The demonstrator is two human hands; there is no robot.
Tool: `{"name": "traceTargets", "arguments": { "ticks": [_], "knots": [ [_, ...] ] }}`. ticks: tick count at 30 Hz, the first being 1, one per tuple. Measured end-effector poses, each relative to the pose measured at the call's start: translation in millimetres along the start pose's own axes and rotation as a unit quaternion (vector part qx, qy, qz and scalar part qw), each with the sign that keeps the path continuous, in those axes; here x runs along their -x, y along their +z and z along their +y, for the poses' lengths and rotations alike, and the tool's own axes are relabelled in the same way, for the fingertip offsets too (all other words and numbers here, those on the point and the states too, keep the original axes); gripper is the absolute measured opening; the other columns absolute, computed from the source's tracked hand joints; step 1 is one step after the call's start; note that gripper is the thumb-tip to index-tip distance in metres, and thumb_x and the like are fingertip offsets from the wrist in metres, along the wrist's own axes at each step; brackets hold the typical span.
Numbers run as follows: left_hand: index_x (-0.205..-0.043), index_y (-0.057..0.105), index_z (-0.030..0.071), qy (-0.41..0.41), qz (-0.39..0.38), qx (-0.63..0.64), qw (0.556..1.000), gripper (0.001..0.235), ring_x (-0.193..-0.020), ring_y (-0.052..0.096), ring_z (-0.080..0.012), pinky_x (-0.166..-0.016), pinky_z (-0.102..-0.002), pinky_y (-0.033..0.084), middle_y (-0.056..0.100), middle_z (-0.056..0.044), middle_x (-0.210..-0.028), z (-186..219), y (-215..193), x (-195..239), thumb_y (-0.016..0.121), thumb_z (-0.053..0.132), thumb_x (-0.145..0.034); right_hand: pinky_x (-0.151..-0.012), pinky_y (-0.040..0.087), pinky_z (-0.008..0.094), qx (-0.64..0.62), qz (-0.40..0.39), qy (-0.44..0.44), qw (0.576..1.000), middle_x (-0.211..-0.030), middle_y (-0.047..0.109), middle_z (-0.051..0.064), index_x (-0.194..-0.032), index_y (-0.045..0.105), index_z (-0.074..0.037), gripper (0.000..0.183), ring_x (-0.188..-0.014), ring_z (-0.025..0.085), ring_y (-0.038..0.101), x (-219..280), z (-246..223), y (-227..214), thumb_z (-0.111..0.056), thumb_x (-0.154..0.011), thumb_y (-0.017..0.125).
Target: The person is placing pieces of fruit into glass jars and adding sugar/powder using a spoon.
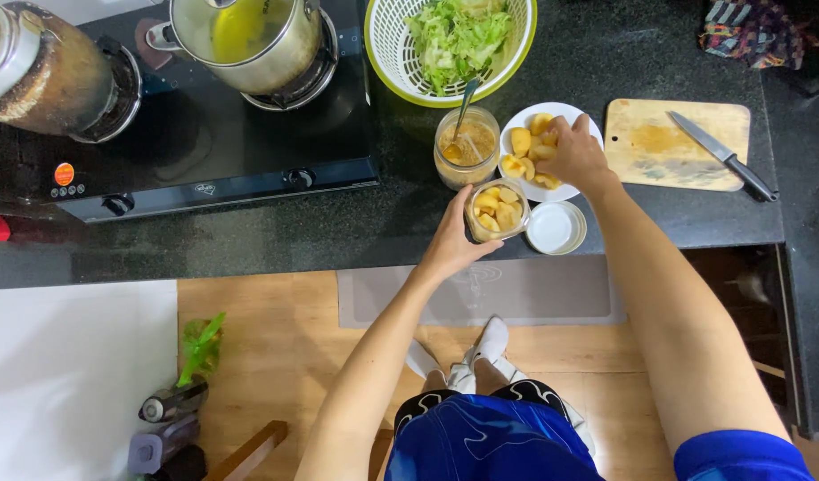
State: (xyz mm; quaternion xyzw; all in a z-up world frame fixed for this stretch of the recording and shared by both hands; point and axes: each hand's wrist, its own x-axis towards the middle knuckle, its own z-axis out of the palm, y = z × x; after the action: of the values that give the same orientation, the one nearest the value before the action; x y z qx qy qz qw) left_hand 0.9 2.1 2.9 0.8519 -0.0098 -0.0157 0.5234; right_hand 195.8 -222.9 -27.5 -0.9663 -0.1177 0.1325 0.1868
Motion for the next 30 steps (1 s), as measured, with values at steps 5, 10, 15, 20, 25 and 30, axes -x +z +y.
{"name": "traceTargets", "arguments": {
  "ticks": [5,10,15,20,25,30],
  "knots": [
    [-0.159,0.021,0.0,0.011,0.002,0.004,1.0,0.118,-0.147,0.04,-0.0394,-0.12,-0.044,0.038,0.036,-0.027,-0.157,-2,1,1,0.094,0.025,-0.07,-0.095,0.053,0.048,-0.022,0.061,-0.067,0.996,-0.124,0.055,0.02,-0.125,0.058,-0.009,0.072,-0.109,0.04,0.062,0,14,16,-0.032,-0.067,0.094],
    [-0.158,0.021,0.0,0.009,0.003,0.008,1.0,0.118,-0.147,0.039,-0.0399,-0.12,-0.045,0.037,0.035,-0.027,-0.157,-2,2,0,0.095,0.024,-0.069,-0.091,0.053,0.046,-0.126,0.075,-0.042,0.988,-0.119,0.057,0.018,-0.123,0.059,-0.008,0.071,-0.103,0.036,0.063,6,21,14,-0.026,-0.064,0.094],
    [-0.157,0.022,0.0,0.01,0.004,0.013,1.0,0.117,-0.147,0.04,-0.0389,-0.12,-0.044,0.037,0.036,-0.027,-0.157,1,0,0,0.094,0.023,-0.068,-0.087,0.054,0.039,-0.23,0.117,-0.024,0.966,-0.111,0.061,0.012,-0.124,0.06,-0.007,0.048,-0.099,0.026,0.063,17,23,-5,-0.018,-0.084,0.085],
    [-0.157,0.024,0.0,0.03,0.007,0.018,0.999,0.115,-0.146,0.042,-0.0379,-0.12,-0.044,0.038,0.038,-0.026,-0.156,-4,2,0,0.095,0.023,-0.069,-0.074,0.056,0.028,-0.464,-0.015,-0.051,0.884,-0.119,0.055,0.003,-0.121,0.054,-0.009,0.046,-0.093,0.012,0.064,79,-54,-75,-0.017,-0.082,0.077],
    [-0.155,0.026,0.0,0.033,0.019,0.029,0.999,0.116,-0.143,0.047,-0.036,-0.118,-0.043,0.041,0.044,-0.024,-0.152,-11,7,-3,0.095,0.024,-0.065,-0.071,0.056,0.034,-0.328,-0.083,-0.08,0.938,-0.119,0.059,0.007,-0.126,0.059,-0.009,0.049,-0.085,0.02,0.065,112,-98,-87,-0.02,-0.083,0.079],
    [-0.154,0.028,-0.001,0.006,0.008,0.018,1.0,0.115,-0.142,0.045,-0.0371,-0.116,-0.042,0.041,0.041,-0.026,-0.152,-6,1,-1,0.097,0.022,-0.065,-0.091,0.054,0.044,-0.084,-0.036,-0.226,0.97,-0.115,0.073,0.018,-0.118,0.071,-0.006,0.033,-0.1,0.038,0.07,113,-99,-53,-0.016,-0.087,0.078]
  ]
}}
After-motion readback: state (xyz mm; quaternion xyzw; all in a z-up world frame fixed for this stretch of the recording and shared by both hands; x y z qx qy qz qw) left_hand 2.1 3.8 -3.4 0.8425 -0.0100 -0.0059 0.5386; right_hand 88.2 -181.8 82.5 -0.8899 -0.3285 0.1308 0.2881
